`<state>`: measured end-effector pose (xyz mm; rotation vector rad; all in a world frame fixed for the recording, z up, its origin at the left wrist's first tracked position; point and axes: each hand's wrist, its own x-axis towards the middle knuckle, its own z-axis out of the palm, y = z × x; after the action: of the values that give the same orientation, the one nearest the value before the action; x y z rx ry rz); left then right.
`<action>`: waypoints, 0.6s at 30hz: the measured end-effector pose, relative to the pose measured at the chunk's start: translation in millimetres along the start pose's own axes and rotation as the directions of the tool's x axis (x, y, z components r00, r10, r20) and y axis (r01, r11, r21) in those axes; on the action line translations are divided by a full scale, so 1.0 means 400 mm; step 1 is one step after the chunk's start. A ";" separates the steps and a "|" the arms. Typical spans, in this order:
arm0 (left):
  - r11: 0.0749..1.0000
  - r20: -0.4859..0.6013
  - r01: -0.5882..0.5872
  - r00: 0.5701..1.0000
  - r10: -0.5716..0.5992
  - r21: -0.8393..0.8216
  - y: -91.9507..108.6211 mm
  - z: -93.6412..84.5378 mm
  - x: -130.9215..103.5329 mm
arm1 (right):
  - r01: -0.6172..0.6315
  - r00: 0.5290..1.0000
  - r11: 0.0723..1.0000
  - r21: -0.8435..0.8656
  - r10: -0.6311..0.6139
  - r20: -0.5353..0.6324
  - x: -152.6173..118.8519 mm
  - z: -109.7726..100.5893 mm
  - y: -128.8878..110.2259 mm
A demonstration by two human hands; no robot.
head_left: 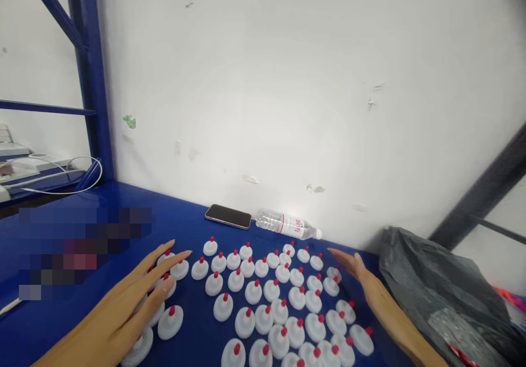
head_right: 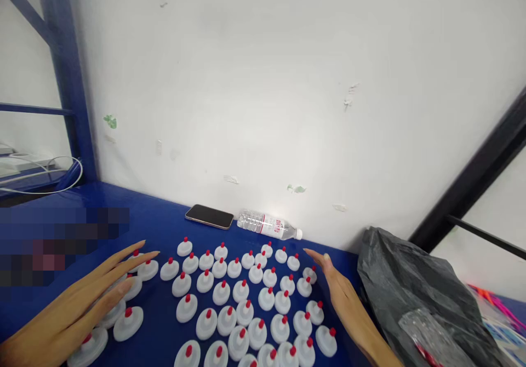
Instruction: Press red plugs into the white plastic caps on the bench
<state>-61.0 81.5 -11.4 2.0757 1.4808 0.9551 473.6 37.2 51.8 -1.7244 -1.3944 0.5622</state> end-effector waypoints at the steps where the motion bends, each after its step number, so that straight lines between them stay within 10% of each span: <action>1: 1.000 0.021 -0.018 1.000 0.018 -0.008 0.001 0.002 0.006 | -0.008 1.000 1.000 0.027 0.008 0.007 -0.004 0.014 0.004; 18: 0.995 0.033 -0.096 0.995 0.097 -0.037 0.192 0.134 0.046 | 0.068 0.997 0.966 0.251 -0.076 0.023 -0.040 0.188 -0.083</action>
<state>31.9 74.8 9.3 2.1443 1.3471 0.9688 392.1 47.5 34.6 -1.4631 -1.3408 0.6972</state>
